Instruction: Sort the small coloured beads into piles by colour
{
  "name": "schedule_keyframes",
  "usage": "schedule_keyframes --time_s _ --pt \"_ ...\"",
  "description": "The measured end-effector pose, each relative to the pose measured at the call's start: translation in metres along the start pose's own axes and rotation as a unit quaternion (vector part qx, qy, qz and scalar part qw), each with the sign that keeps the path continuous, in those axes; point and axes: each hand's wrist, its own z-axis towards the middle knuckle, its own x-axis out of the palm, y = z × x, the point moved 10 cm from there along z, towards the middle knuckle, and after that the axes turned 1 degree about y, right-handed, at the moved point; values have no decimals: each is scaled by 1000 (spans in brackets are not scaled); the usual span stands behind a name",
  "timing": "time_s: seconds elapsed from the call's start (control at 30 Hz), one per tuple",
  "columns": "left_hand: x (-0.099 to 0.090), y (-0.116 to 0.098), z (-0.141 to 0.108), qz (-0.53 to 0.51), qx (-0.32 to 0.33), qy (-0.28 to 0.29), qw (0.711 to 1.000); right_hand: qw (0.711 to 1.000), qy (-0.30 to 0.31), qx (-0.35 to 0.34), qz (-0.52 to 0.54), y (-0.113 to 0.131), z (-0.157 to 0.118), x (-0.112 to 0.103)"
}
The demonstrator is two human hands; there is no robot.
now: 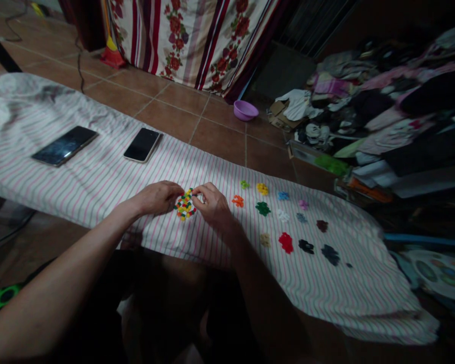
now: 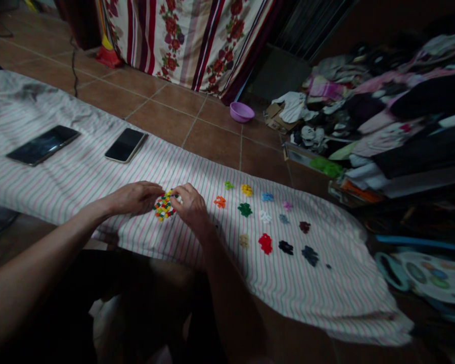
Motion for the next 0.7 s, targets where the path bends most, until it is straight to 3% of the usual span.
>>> schedule_keyframes --time_s 0.27,0.5,0.7 --pt "0 2 0 -1 -26 9 1000 1000 -2 -28 2 -12 -14 -21" --pt "0 2 4 16 -31 20 999 1000 19 1 -16 -50 -50 -66" --pt "0 4 7 25 -46 28 998 999 34 42 5 -78 -80 -84"
